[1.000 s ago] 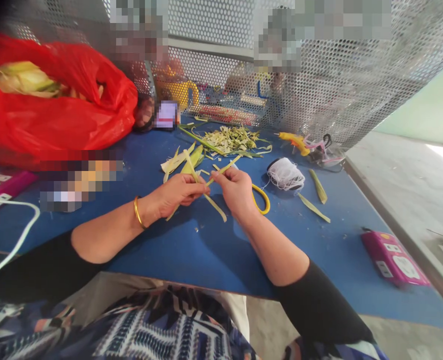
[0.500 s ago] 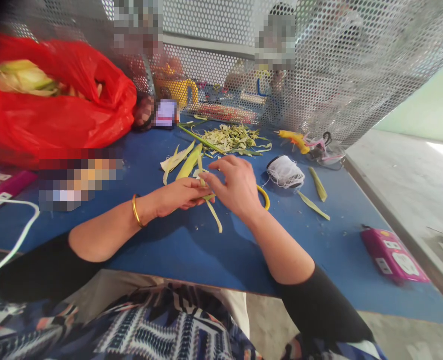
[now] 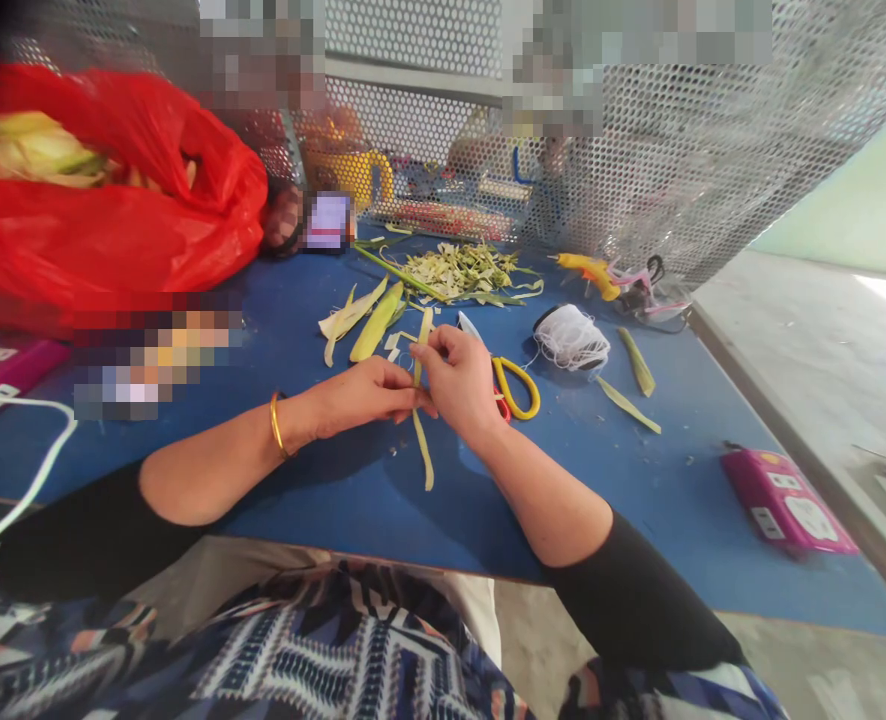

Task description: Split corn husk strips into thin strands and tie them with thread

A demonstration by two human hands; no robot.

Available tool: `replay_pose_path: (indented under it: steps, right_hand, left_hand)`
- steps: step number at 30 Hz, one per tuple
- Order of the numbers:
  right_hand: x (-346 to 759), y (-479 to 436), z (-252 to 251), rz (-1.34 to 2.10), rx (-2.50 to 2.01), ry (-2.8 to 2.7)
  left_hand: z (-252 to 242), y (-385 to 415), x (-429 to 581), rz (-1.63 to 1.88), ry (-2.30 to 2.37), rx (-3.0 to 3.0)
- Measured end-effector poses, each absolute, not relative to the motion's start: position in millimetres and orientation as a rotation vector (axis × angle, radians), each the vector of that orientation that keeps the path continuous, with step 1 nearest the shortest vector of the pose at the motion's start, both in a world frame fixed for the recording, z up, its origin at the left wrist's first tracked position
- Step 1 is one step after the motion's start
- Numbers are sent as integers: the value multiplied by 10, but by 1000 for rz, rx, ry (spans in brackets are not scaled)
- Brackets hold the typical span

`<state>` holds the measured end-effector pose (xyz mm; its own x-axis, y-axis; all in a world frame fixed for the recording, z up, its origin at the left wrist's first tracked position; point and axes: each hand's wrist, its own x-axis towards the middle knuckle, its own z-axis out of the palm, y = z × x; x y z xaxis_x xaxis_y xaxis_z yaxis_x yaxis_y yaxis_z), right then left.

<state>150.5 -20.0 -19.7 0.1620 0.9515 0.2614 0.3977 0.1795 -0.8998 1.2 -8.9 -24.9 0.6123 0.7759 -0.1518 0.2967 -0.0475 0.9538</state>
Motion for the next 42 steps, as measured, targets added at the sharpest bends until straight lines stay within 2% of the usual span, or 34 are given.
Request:
replay_pose_path:
  steps: [7,12,15,21,26,31,38,42]
  right_hand:
    - [1525,-192,-197,526,-1423,-1498]
    - [1765,-76,-99,138,-1387,-1665]
    - [1880,18,-96,40,-1409,-1449]
    - [1822,76,-177,772,-1463,-937]
    - [1749,6,-119,1035,-1306,-992]
    - [1679,-74,-85,1232,-1222,-1192]
    - [1644,-74,-124,988,-1268,-1182]
    - [1698,-132,-8,486,-1315,-1336]
  left_hand:
    - [-205,-134,40,450,869,1547]
    - [-209,-71,18,572,847,1296]
    - [-212,-9,6,613,835,1114]
    - [-151,-1,12,685,917,1011]
    - [-150,-25,17,739,921,1016]
    - [-158,-40,2,622,885,1079]
    - [-155,-74,-15,608,807,1112]
    - [-157,-25,-24,710,804,966]
